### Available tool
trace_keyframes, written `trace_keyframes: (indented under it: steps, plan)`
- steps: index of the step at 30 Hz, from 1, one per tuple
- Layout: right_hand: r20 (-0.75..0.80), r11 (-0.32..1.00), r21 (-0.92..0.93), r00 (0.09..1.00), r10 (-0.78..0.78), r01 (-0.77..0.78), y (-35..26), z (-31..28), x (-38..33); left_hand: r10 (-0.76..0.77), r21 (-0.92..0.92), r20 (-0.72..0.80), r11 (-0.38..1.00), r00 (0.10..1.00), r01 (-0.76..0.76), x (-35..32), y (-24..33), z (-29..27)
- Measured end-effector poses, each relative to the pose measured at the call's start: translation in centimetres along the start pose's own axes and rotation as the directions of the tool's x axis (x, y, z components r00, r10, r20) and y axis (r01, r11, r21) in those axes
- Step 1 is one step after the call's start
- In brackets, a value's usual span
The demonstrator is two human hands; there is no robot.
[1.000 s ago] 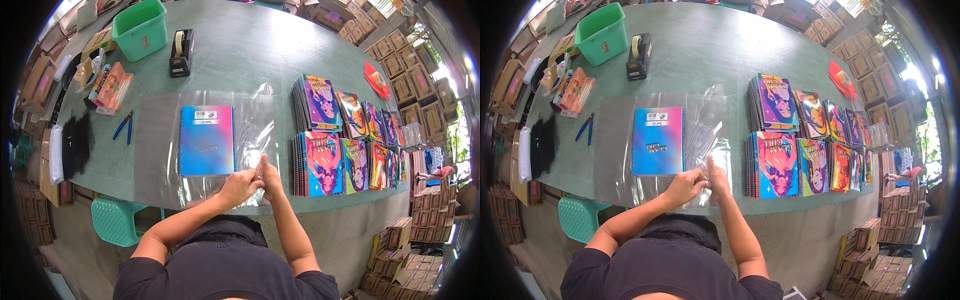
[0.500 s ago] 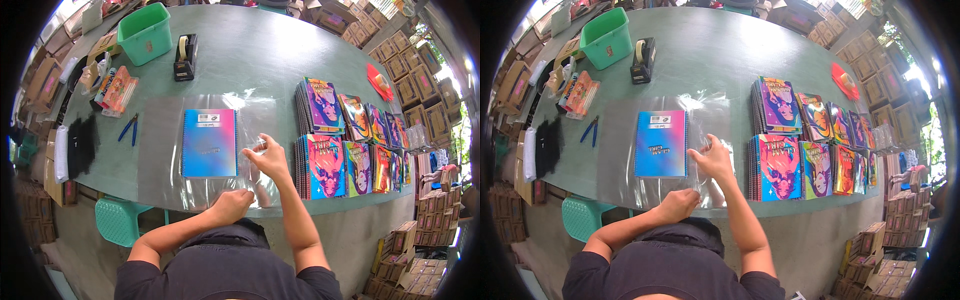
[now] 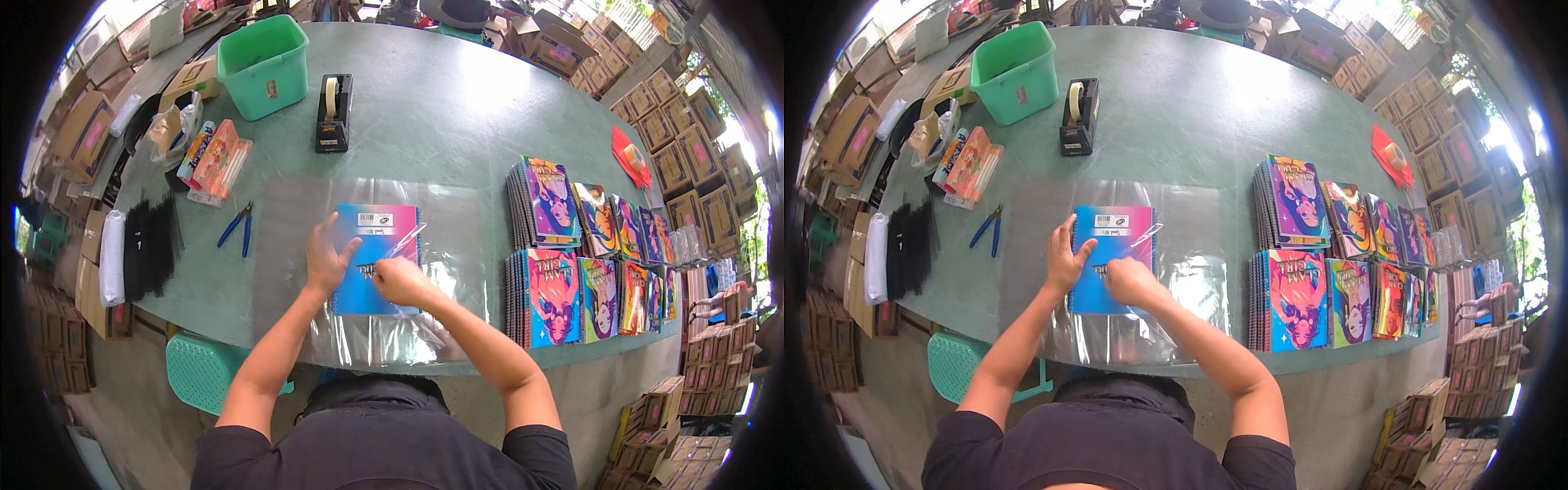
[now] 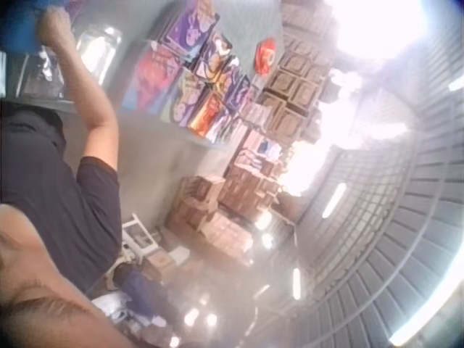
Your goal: The person gathers several notebooks from the table, aligns them into a stack, inserts the stack into a large plastic sleeve, and seals the sleeve using tape from a dispenser.
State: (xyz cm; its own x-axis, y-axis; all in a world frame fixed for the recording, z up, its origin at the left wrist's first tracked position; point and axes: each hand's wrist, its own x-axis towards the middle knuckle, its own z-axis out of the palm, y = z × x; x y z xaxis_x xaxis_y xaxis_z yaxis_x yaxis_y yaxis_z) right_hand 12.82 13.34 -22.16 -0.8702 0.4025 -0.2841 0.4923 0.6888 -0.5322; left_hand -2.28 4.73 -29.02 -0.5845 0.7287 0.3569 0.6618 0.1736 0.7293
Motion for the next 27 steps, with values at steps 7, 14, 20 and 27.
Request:
trace_keyframes:
  steps: [7, 14, 20, 27]
  plan:
    - [-0.159, 0.99, -0.037, 0.979, 0.127, -0.134, -1.9, 2.7, -0.6, 0.416, 0.58, 0.197, 0.68, 0.888, -0.448, 1.4, 3.1, -2.7]
    - [-0.616, 0.942, -0.091, 0.762, 0.201, -0.322, -3.6, 7.2, -1.4, 0.25, -0.034, 0.534, 0.961, 0.807, -0.275, 7.0, 8.1, 5.6]
    - [-0.563, 0.921, -0.05, 0.772, 0.294, -0.387, -8.0, 7.1, -4.9, 0.255, -0.003, 0.253, 0.965, 0.933, -0.263, 21.6, -0.9, 8.8]
    - [-0.17, 0.875, 0.084, 0.858, 0.485, -0.478, -7.8, 4.0, -4.4, 0.393, -0.319, 0.702, 0.919, 0.593, -0.231, 18.4, 0.1, 11.7]
